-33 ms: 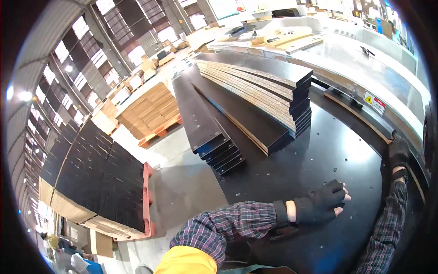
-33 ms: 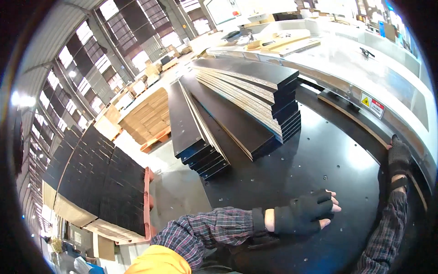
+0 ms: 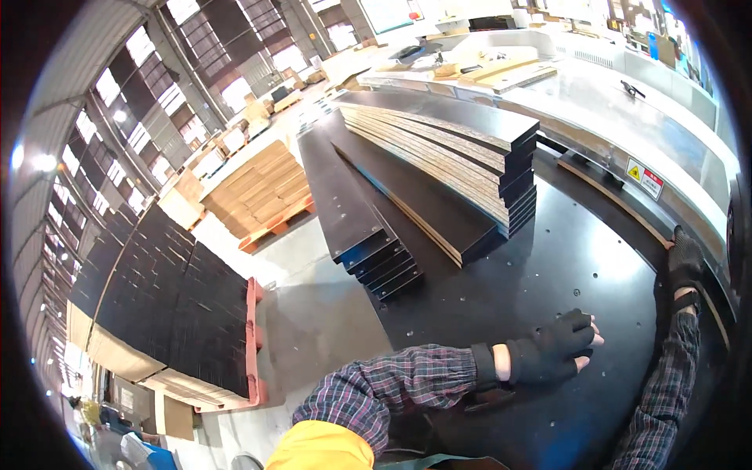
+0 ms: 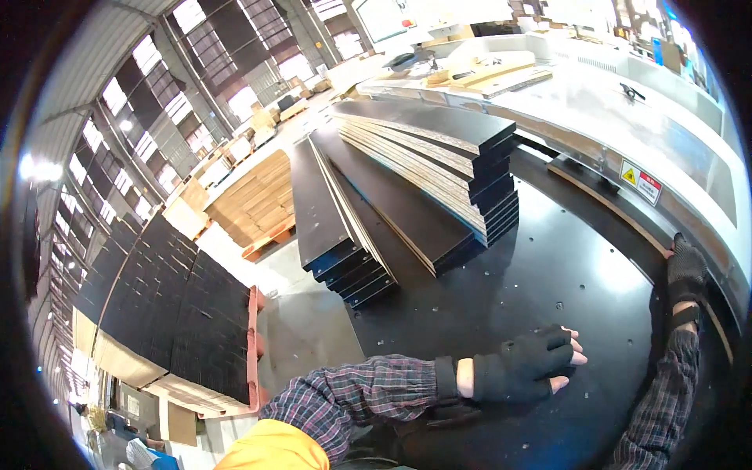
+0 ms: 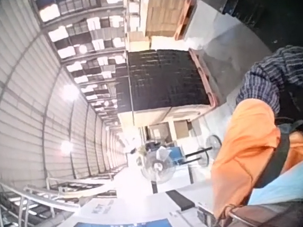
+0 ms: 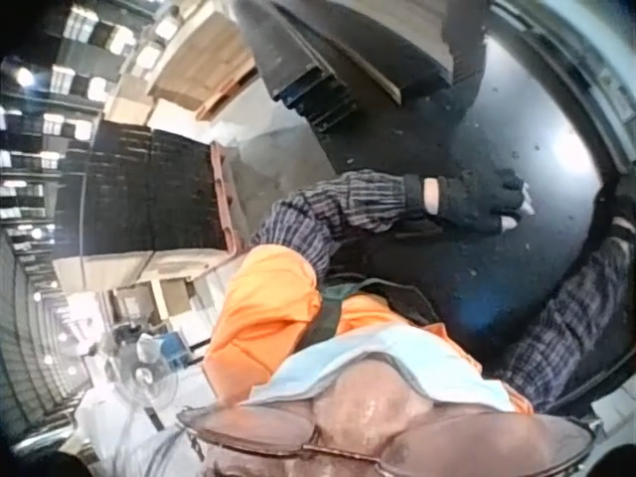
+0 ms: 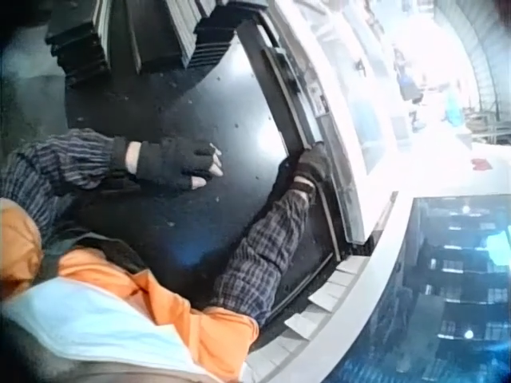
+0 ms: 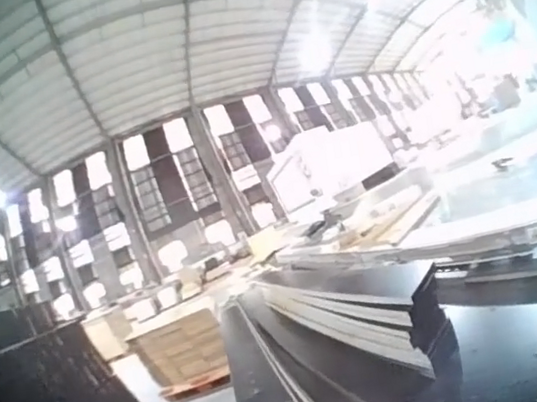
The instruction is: Inspecting and aligning dark wood strips and using a pneumatic tool on a manufacturing table.
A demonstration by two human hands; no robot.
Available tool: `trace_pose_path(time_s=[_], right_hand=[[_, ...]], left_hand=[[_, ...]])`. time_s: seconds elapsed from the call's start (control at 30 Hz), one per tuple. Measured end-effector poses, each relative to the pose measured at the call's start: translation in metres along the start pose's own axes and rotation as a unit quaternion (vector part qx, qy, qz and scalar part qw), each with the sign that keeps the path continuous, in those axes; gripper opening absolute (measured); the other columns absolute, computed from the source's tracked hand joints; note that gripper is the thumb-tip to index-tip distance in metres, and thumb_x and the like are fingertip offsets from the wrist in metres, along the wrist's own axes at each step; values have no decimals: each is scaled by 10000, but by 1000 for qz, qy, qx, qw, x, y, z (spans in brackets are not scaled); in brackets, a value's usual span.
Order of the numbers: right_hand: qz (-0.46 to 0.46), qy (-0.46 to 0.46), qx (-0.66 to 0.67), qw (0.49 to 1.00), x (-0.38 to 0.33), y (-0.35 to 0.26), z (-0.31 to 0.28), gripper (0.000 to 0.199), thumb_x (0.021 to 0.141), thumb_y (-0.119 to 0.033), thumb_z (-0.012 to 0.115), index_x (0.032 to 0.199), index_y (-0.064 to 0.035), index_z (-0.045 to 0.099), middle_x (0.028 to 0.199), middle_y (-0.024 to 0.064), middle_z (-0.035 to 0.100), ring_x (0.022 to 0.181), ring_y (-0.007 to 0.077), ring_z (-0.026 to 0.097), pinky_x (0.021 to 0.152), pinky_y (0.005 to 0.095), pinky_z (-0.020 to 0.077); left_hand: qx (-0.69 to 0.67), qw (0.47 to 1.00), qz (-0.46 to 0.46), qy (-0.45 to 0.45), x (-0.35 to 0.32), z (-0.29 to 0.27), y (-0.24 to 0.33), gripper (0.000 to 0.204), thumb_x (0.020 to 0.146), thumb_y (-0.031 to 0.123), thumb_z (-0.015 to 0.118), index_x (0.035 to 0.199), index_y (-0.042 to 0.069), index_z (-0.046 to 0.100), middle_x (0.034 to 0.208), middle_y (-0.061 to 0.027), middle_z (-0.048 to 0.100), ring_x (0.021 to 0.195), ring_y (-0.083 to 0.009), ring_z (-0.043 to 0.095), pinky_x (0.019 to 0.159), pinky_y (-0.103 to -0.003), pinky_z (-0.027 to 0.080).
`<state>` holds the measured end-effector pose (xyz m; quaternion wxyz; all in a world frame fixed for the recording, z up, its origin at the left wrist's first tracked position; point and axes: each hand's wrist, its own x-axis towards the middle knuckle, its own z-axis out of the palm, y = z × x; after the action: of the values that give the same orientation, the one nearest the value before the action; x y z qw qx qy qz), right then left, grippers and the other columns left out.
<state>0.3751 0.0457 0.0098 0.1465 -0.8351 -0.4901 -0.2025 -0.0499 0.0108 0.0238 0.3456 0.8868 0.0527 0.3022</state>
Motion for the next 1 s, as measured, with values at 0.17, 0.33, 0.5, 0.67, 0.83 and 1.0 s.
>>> trace_pose_path(time_s=[0.17, 0.33, 0.5, 0.67, 0.83, 1.0], right_hand=[[12, -4, -35, 999, 2, 4, 3, 278, 844, -177, 695, 1086, -62, 619, 1037, 190, 683, 983, 389, 658, 812, 484, 521], [14, -22, -27, 999, -1, 0, -2, 318, 858, -173, 685, 1153, -71, 630, 1053, 191, 683, 989, 378, 664, 829, 470, 524], [-28, 31, -54, 998, 1, 12, 16, 345, 875, -169, 663, 1206, -74, 640, 1043, 202, 683, 976, 364, 672, 815, 448, 534], [-26, 36, -49, 998, 7, 12, 23, 251, 928, -163, 608, 1148, -53, 656, 1004, 194, 690, 939, 360, 677, 798, 420, 538], [-93, 151, -54, 983, -18, -50, -60, 185, 922, -158, 624, 1055, -41, 679, 941, 190, 696, 892, 355, 688, 763, 415, 544], [-263, 60, 363, 892, -96, -243, -164, 202, 929, -138, 610, 1071, -16, 686, 893, 170, 721, 846, 278, 715, 765, 370, 544]], left_hand=[[26, 998, -9, -48, 2, -4, 3, 385, 837, 129, 667, 1202, 32, 589, 1231, -162, 578, 1289, -383, 461, 1043, -504, 421], [52, 998, -7, -45, 3, 1, 1, 395, 827, 135, 675, 1199, 31, 593, 1232, -170, 582, 1285, -384, 467, 1042, -505, 424], [44, 997, 56, 6, 6, 7, 2, 431, 802, 140, 704, 1203, 30, 590, 1232, -173, 584, 1265, -388, 489, 1039, -509, 437], [35, 981, 168, 89, 17, -4, 25, 426, 799, 80, 707, 1206, 30, 593, 1238, -181, 563, 1298, -414, 473, 1085, -522, 412], [16, 959, 232, 162, 21, -23, 54, 397, 823, 55, 684, 1210, 36, 597, 1249, -181, 551, 1334, -424, 444, 1102, -559, 381], [250, 872, 288, 307, -31, -113, 91, 364, 931, 221, 573, 1262, 72, 586, 1325, -169, 542, 1286, -414, 474, 969, -535, 457]])
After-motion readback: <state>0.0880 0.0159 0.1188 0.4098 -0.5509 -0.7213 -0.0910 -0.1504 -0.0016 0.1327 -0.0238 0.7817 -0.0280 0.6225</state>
